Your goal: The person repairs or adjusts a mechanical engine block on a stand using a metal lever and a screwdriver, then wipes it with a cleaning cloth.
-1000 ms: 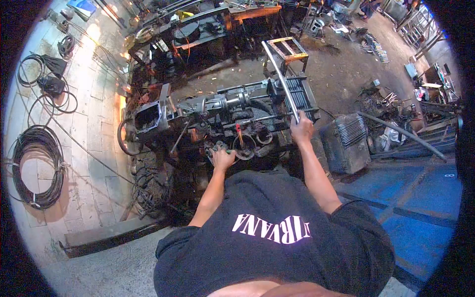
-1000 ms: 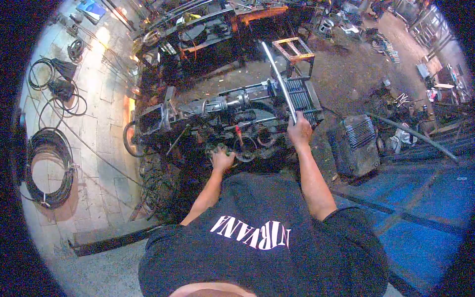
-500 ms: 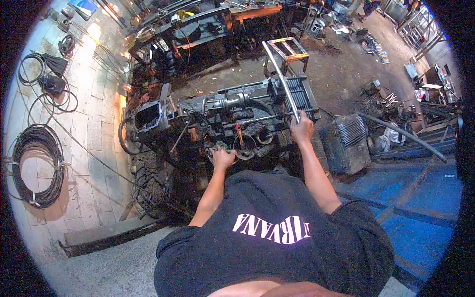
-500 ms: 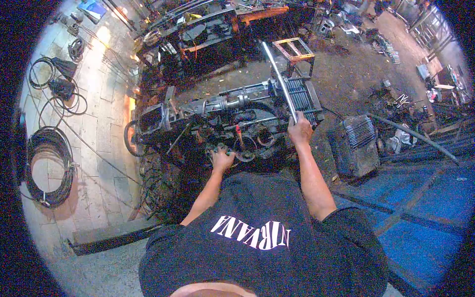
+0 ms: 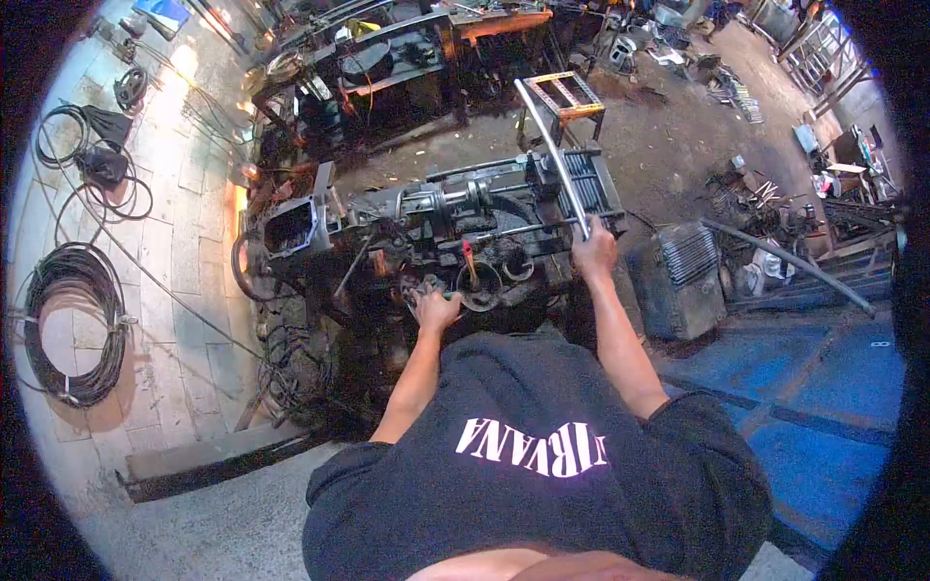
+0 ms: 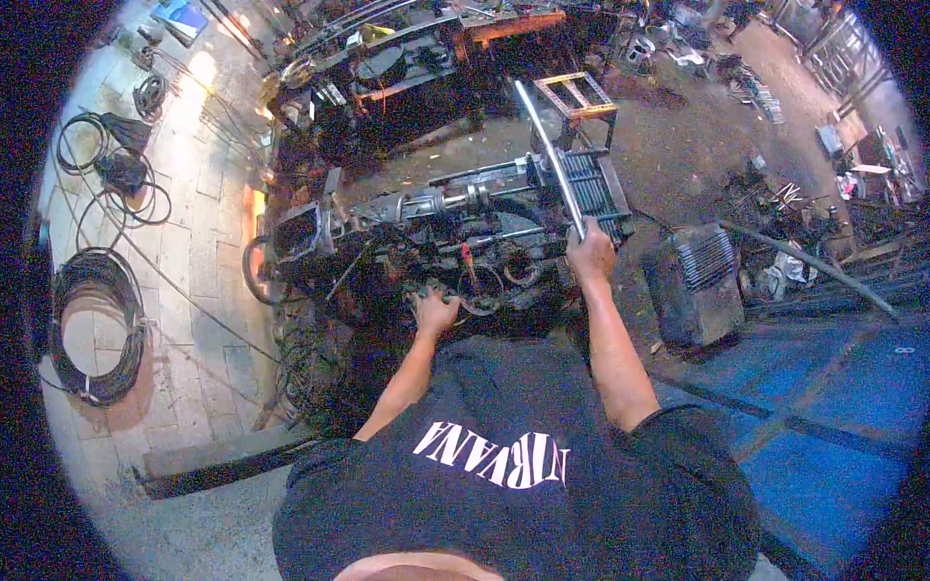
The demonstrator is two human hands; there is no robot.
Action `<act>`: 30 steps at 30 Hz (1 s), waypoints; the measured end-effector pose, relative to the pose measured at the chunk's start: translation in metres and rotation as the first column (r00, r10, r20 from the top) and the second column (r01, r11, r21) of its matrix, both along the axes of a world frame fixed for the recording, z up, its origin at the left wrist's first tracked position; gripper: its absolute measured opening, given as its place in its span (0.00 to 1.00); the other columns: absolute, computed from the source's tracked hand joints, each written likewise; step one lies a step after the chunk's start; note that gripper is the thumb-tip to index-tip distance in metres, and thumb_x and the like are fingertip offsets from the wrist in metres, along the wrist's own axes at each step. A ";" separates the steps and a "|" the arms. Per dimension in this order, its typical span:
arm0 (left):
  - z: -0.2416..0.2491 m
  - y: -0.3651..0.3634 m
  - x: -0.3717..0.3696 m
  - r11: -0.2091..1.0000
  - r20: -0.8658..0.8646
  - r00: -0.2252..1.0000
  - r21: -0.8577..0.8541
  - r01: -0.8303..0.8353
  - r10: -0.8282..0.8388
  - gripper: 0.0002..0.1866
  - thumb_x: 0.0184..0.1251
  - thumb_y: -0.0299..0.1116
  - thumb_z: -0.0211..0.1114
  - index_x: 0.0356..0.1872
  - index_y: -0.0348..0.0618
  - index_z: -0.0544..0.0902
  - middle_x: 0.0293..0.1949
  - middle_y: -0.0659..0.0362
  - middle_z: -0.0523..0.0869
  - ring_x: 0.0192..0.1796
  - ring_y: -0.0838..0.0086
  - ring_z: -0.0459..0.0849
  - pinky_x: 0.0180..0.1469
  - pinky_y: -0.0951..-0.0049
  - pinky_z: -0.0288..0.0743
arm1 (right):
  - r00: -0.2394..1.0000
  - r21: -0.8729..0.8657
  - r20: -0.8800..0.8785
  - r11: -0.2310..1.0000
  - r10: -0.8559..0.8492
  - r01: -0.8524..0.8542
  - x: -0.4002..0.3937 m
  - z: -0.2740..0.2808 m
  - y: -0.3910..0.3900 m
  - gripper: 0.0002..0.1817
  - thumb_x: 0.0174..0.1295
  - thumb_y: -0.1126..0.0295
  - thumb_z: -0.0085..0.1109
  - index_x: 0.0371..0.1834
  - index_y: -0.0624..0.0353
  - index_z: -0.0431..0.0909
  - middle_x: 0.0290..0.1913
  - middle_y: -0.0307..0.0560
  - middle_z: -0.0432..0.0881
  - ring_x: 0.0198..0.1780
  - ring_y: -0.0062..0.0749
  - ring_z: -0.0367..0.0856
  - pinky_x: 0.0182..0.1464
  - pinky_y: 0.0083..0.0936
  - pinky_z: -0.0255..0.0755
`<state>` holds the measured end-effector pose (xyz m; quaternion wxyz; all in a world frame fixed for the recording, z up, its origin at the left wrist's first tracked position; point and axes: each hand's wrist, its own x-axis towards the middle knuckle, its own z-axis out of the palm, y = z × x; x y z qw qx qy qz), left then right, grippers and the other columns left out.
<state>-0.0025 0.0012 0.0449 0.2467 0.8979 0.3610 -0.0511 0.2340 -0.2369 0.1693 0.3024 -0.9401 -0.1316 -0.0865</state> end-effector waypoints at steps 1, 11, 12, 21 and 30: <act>-0.005 0.001 -0.002 1.000 -0.001 1.000 0.000 -0.002 0.002 0.34 0.56 0.56 0.53 0.48 0.30 0.83 0.62 0.31 0.70 0.68 0.38 0.63 0.77 0.52 0.36 | 0.999 -0.013 -0.042 1.000 -0.010 0.009 -0.001 0.005 -0.001 0.17 0.59 0.60 0.60 0.47 0.56 0.78 0.35 0.61 0.83 0.37 0.59 0.83 0.41 0.51 0.75; 0.008 0.002 0.001 0.999 -0.092 0.995 -0.005 0.034 -0.035 0.33 0.59 0.57 0.53 0.53 0.39 0.82 0.67 0.36 0.65 0.69 0.41 0.63 0.76 0.49 0.36 | 0.998 -0.040 -0.046 0.999 -0.037 0.036 0.000 0.004 -0.001 0.16 0.60 0.58 0.61 0.47 0.54 0.78 0.34 0.60 0.84 0.37 0.58 0.83 0.40 0.51 0.75; 0.002 0.002 0.001 1.000 -0.074 0.997 0.007 0.023 -0.023 0.33 0.59 0.57 0.53 0.52 0.38 0.83 0.67 0.36 0.65 0.69 0.41 0.63 0.76 0.49 0.37 | 0.998 -0.040 -0.047 0.999 -0.038 0.036 0.000 0.004 -0.001 0.16 0.60 0.58 0.61 0.47 0.54 0.78 0.34 0.60 0.84 0.37 0.58 0.83 0.40 0.51 0.75; 0.008 -0.005 -0.003 0.999 0.071 0.997 0.050 -0.010 0.006 0.36 0.58 0.57 0.53 0.51 0.29 0.81 0.61 0.29 0.70 0.70 0.44 0.63 0.76 0.47 0.35 | 0.999 0.002 -0.029 0.999 -0.035 0.035 0.000 0.002 -0.001 0.15 0.59 0.60 0.61 0.45 0.53 0.79 0.34 0.61 0.83 0.38 0.60 0.82 0.41 0.51 0.74; -0.014 0.011 -0.004 0.994 -0.110 0.989 -0.065 0.090 -0.097 0.39 0.61 0.62 0.50 0.61 0.36 0.76 0.67 0.35 0.64 0.75 0.48 0.54 0.76 0.50 0.24 | 0.997 -0.066 -0.059 0.997 -0.041 0.037 0.000 0.011 -0.002 0.16 0.60 0.58 0.60 0.46 0.55 0.79 0.33 0.62 0.83 0.38 0.60 0.82 0.41 0.50 0.74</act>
